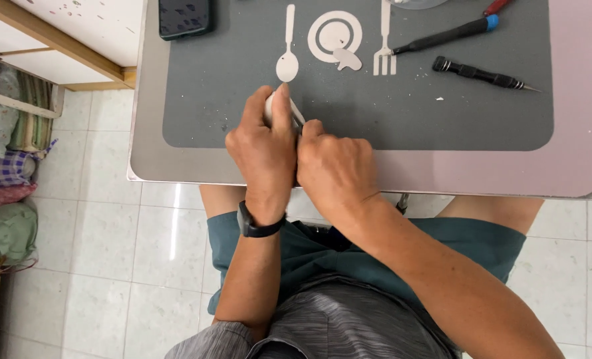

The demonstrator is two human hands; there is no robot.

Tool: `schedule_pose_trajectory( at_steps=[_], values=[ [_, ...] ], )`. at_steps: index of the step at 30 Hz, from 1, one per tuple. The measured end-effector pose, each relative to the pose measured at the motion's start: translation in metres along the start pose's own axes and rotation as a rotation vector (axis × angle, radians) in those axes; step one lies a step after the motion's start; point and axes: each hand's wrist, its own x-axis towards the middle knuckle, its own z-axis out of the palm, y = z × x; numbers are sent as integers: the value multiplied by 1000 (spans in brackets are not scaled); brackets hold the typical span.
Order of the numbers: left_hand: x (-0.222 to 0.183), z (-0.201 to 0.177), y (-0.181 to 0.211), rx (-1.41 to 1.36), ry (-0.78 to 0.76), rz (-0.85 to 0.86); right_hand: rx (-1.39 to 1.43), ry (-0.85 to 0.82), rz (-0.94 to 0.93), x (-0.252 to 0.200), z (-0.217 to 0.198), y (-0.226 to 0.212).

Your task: Disassembling an AirPods charging case to access and inspect internal components like the circuit board and battery.

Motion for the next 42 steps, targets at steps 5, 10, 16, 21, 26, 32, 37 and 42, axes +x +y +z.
schedule_pose_trajectory(
  at_steps=[5,10,16,21,26,32,37,42],
  values=[
    [24,-28,-2,-781,-210,-455,170,32,110,-8,-26,34],
    [32,-39,-12,-973,-292,-581,163,-63,175,-13,-49,61],
    [32,-56,1,-738,-382,-559,-155,158,74,-15,-39,87],
    [13,-42,-4,-658,-287,-279,278,362,-84,8,-54,13],
    [19,-50,-3,-737,-302,-359,1261,-230,438,29,-36,-21],
    [27,-47,-6,-1001,-299,-660,1137,-284,440,31,-56,-24],
    [21,-36,-11,-907,-185,-661,741,64,267,31,-49,19],
    [18,-34,-17,-853,-180,-499,139,208,-9,84,-44,92]
  ],
)
